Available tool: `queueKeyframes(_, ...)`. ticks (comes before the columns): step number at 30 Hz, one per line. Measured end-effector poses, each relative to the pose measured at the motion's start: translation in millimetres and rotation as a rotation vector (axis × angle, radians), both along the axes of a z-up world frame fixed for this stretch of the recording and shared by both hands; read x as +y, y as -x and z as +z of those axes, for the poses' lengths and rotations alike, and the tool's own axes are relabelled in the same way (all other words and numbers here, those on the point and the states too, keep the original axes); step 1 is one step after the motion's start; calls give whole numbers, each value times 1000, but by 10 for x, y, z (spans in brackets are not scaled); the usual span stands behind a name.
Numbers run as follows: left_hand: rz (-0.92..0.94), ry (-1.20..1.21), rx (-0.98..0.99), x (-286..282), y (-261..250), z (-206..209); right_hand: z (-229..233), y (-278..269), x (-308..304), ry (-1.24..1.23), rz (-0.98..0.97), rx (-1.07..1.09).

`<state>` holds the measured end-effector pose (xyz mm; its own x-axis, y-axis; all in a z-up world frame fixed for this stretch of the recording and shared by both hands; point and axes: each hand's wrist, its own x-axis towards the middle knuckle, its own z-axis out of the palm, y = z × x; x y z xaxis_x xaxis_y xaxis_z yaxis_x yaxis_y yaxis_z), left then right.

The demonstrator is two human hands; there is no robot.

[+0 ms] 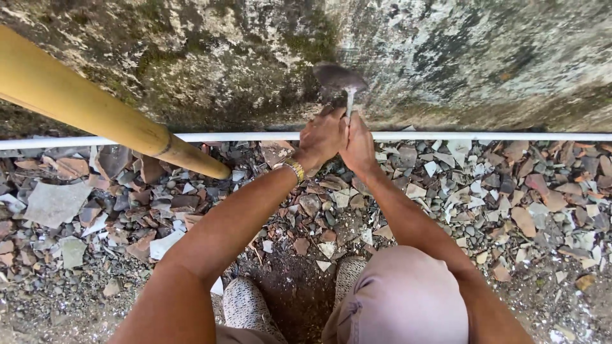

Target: Using a trowel to apply material to a damaged section of a concrete wall outdoors.

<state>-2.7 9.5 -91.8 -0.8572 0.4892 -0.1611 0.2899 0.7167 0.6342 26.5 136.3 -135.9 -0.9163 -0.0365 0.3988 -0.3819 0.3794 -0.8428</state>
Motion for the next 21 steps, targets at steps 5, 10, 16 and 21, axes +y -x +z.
queueKeyframes(5,213,-322,238,25,-163,791,156,310,-84,101,-82,103)
queueKeyframes(10,175,-181,166,-51,-150,415,14,47,-66,96,-55,30)
queueKeyframes(16,28,-42,-86,-208,-228,166,171,-125,-38,-102,-218,-108)
queueKeyframes(21,-100,105,-432,-303,-435,406,523,-197,22,97,-333,-10)
